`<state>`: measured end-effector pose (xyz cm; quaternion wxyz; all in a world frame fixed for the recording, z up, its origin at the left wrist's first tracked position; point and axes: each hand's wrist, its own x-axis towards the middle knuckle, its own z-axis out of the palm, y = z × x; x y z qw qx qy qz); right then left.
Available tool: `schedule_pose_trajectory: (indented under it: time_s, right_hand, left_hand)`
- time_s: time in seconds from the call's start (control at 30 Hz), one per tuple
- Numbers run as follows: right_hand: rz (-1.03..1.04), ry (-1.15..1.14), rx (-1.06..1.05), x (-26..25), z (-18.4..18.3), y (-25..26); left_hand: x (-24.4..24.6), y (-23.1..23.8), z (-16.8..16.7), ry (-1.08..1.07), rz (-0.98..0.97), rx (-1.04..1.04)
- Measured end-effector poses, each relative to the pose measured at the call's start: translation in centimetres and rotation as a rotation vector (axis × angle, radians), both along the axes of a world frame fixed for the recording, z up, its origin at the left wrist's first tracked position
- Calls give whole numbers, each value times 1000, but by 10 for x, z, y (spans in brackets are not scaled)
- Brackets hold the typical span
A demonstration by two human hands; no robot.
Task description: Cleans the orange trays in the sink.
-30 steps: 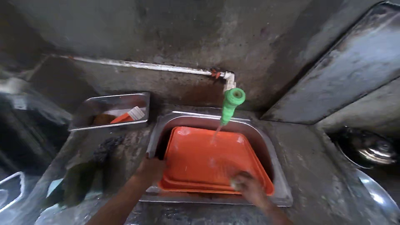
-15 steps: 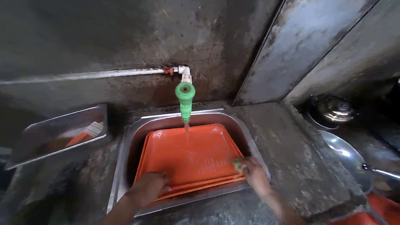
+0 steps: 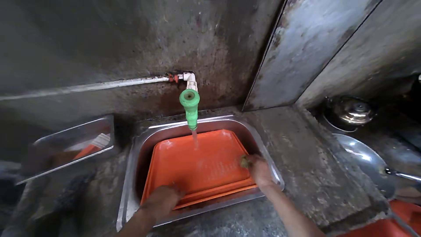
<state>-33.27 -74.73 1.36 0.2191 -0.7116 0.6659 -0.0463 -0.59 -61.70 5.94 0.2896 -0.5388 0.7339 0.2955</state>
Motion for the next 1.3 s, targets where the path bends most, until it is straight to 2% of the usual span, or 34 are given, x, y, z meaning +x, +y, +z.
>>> schedule_pose_trajectory:
  time_s: [0.07,0.2,0.27,0.33,0.4,0.47,0.53,0.6,0.67,0.7,0.77,0.8,0.87,0.9,0.97,1.03,1.1,1.17,1.23,1.3]
  right_hand:
    - [-50,-25,-17,-2,-4,21]
    - [-88,-169,-182,-12,-4,81]
    - [-42,-140,-229,-12,-14,70]
    - [-41,-69,-90,-10,-9,34]
    - [-101,-129,-17,-8,8,-3]
    - [-238,-484,-145,-11,30,-23]
    - [-368,-973,-263,-13,55,-29]
    - [-410,-1445,-303,-3,78,-23]
    - [-409,-1684,-270,30,95,-13]
    - [-386,-1699,-243,57,102,-5]
    - [-231,-1502,-263,124,113,21]
    - [-122,-1313,-381,158,113,34]
    - [-24,-913,-775,203,105,46]
    - [-41,-783,-883,205,102,39]
    - [-162,-645,-834,179,107,5]
    - [-322,-636,-625,142,111,-36]
    - [-363,-754,-613,134,106,-50]
    - [-163,-862,-694,160,112,-26]
    - [86,-853,-811,193,116,5]
    - [126,-843,-909,202,119,7]
  left_hand:
    - [2,3,0,-11,16,3]
    - [6,5,3,-17,7,-8]
    - [5,5,9,-20,-5,-21]
    - [2,6,20,-10,-21,-62]
    - [-1,6,34,-6,3,-145]
    - [2,3,55,18,92,-322]
    - [4,-6,83,88,250,-495]
    - [1,-21,110,188,415,-617]
    - [-10,-35,136,199,491,-719]
    - [-18,-41,151,181,529,-715]
    - [-35,-48,171,188,619,-730]
    - [-43,-50,177,190,661,-732]
    - [-53,-49,182,159,691,-742]
    - [-53,-45,181,136,693,-761]
    - [-48,-33,182,99,687,-835]
    - [-40,-18,181,101,647,-966]
    - [-38,-9,185,109,638,-1001]
    - [-36,-10,189,113,669,-999]
    - [-34,-10,192,104,681,-990]
    - [-32,-3,194,112,672,-991]
